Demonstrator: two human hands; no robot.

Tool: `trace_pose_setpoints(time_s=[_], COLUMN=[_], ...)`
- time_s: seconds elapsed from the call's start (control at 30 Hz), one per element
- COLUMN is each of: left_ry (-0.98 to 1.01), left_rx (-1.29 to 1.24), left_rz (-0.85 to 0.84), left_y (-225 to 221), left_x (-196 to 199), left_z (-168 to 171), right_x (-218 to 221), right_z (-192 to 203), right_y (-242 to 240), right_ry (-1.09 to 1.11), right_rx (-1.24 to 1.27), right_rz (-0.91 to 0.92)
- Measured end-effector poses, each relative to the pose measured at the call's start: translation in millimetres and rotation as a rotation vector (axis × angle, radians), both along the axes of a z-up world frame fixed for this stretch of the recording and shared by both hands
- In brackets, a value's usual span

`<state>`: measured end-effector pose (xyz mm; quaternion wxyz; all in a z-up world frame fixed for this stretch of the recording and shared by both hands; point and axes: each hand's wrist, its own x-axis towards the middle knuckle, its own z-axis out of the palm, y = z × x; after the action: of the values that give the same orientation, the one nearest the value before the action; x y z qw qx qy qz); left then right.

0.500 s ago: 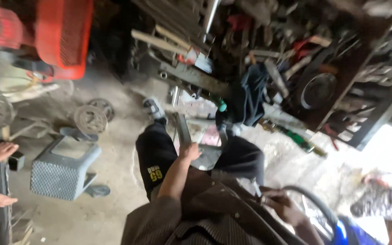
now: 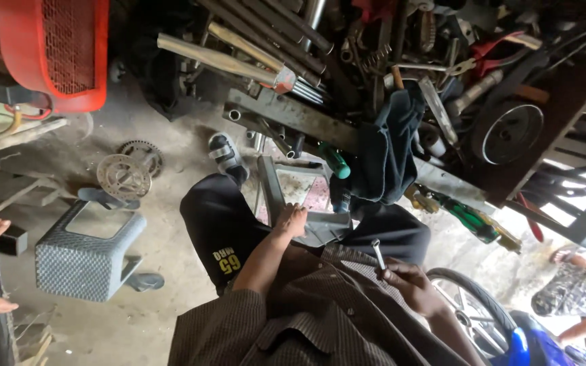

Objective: Cleaning and inspecting a motorcycle engine component using a cloth and a tool.

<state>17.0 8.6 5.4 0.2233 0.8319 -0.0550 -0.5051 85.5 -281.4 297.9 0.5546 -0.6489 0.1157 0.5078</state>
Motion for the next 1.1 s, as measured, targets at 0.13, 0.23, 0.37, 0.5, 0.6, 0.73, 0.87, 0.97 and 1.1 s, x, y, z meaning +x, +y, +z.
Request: trace_pose_setpoints(time_s=[0.13, 0.23, 0.37, 0.5, 0.6, 0.73, 0.87, 0.97, 1.1], left_ry=[-0.047, -0.087, -0.210, -0.378, -0.241, -0.418, -0.548, -0.396, -0.344], left_rx=[-0.057, -0.161, -0.198, -0.393, -0.507, -0.549, -0.539, -0.531, -0.462], left_rz=[0.022, 0.035, 0.012, 0.085, 0.200, 0.059, 0.107, 0.097, 0.172], left_y=[3.2, 7.9, 19.3, 31.8, 8.8, 22.1, 6.1, 2.8, 2.2], left_x=[-3.3, 3.4, 9.0, 31.0, -7.7, 10.9, 16.1, 26.0, 15.4], left_z=[-31.9, -42.6, -58.1, -79.4, -178.4, -139.1, -155.4, -156.4, -167.8], right_x=[22.1, 17.2, 14.3, 26.0, 18.0, 9.1, 23.9, 8.0, 8.8], right_z=[-6.7, -28.9, -45.0, -60.2, -94.3, -122.6, -92.4, -110.3, -130.6], right_y=[22.9, 22.9, 22.8, 33.3, 23.0, 29.0, 47.9, 41.4, 48.6], right_ry=[-0.049, -0.027, -0.085, -0.085, -0.132, -0.031, -0.224, -0.114, -0.220], right_rx=[0.013, 0.111, 0.121, 0.155, 0.076, 0.037, 0.177, 0.082, 0.125], right_rz=[0.059, 0.002, 0.007, -0.052, -0.011, -0.018, 0.085, 0.027, 0.031])
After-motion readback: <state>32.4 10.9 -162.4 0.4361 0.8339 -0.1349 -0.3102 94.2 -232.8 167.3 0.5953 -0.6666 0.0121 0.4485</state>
